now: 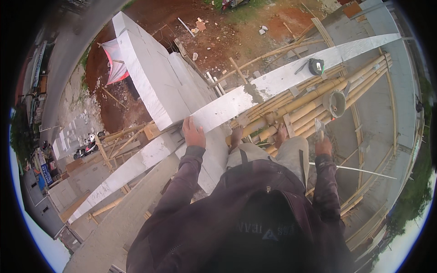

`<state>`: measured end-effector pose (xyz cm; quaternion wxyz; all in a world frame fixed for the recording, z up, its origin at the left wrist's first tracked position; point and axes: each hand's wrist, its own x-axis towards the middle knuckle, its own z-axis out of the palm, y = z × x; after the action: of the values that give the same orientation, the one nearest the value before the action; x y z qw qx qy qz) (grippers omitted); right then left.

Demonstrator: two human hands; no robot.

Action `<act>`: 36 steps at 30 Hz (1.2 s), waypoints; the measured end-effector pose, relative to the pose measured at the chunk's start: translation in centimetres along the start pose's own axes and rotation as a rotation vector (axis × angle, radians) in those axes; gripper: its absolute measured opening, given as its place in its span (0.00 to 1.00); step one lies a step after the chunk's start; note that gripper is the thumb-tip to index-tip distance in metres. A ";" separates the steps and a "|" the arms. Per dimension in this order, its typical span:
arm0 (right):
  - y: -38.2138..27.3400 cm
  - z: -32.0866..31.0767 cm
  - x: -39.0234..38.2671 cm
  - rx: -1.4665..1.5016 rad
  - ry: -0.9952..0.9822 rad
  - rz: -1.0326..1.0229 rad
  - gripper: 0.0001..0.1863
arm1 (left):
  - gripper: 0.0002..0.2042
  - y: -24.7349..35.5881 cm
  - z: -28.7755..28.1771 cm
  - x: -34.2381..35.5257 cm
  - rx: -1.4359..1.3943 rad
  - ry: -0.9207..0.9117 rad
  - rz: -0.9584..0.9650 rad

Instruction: The person places white concrete blocks onto a bamboo scaffold, applies mortar with a trowel, and uses a hammer to adjust alignment. They measure the structure with a tape measure and coordinate with a coworker to position the blocks.

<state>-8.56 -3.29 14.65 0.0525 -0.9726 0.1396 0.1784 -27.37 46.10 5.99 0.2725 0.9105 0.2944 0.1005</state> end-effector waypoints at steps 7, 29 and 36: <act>13.5 6.1 -0.6 -0.006 0.108 0.257 0.14 | 0.32 0.0 1.1 -1.8 -0.165 0.031 -0.252; -12.9 10.1 0.9 1.645 -0.371 0.616 0.16 | 0.34 19.7 14.2 21.0 -0.096 -0.702 0.411; -23.4 10.6 -4.8 1.999 -0.470 0.760 0.10 | 0.30 18.8 16.9 24.7 -0.280 -1.239 0.048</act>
<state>-9.60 21.85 7.76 0.7849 -0.3257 0.4988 0.1704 7.41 40.57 2.95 0.5063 0.7618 0.0455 -0.4015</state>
